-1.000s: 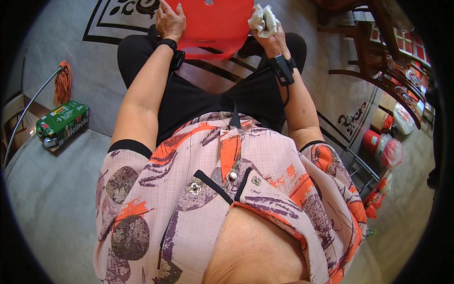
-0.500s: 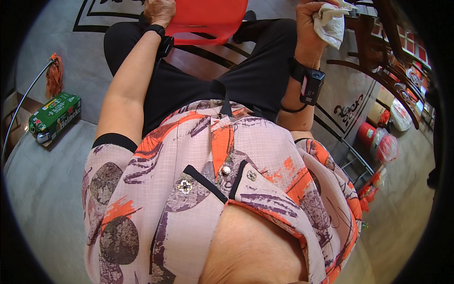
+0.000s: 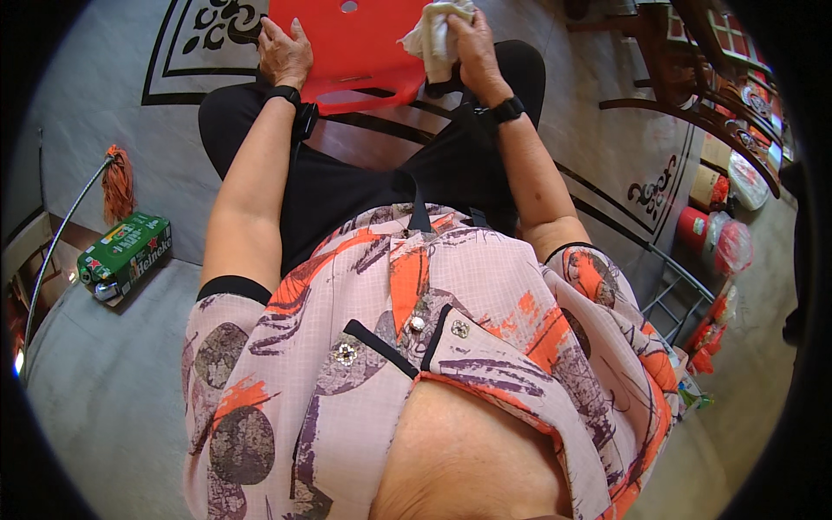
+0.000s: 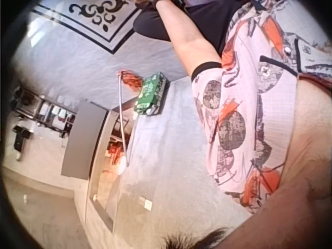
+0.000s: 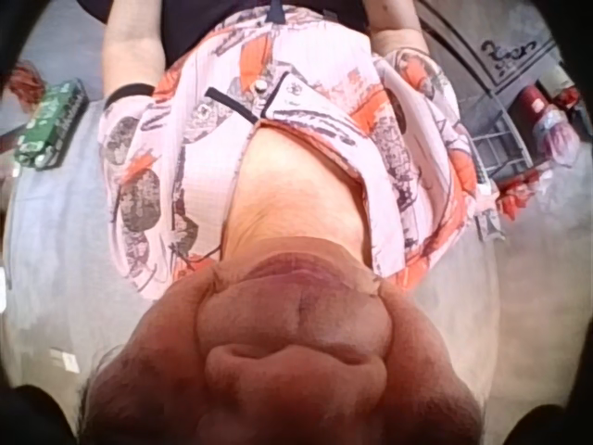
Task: The person wipes a wooden dining table and chairs with a cloth, then moves to a red plastic stool and wipes it thoroughly. The person uses a cloth to clean the surfaces.
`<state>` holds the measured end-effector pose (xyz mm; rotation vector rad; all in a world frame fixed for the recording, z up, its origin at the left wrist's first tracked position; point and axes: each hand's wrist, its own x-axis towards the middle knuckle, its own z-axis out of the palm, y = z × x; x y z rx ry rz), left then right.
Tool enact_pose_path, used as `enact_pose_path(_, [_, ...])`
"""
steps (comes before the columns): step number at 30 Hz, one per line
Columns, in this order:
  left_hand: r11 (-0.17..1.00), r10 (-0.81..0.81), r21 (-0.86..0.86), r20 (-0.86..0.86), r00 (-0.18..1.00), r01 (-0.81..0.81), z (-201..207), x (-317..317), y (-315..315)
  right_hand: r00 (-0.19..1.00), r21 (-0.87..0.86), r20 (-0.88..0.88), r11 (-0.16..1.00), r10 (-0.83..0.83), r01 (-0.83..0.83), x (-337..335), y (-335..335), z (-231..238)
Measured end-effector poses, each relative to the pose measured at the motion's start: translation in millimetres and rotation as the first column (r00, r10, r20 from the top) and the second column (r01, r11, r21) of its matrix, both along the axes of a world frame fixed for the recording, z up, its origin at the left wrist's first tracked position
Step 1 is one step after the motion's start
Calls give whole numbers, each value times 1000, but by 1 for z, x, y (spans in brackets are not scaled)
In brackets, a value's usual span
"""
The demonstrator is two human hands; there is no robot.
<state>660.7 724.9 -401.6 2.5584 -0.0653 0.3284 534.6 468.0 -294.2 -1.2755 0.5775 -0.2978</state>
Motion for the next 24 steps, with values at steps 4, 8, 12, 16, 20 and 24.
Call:
enact_pose_path(4, [1000, -5, -1, -5, 1000, 5, 5, -2, -2, 987, -492, -160, 866, 12, -91, -2, 9, -9])
enact_pose_path(8, [1000, 2, 13, -28, 1000, -1, 9, -3, -3, 983, -816, 76, 577, 168, -35, 5, 18, -16])
enact_pose_path(12, [1000, -9, 11, -25, 1000, 9, 13, -4, -3, 970, -93, 21, 967, 241, -238, 13, 30, -17])
enact_pose_path(16, [1000, 0, 7, -73, 997, 0, 10, -4, -2, 969, 584, 137, 773, 206, -247, 12, 31, -2])
enact_pose_path(20, [999, -33, -5, -44, 999, 32, -4, 2, 0, 968, 730, 160, 637, 193, -248, 12, 29, 11])
enact_pose_path(24, [986, -153, -94, -216, 964, 135, -6, 13, 11, 991, 648, 63, 750, 118, -130, 10, 33, 7])
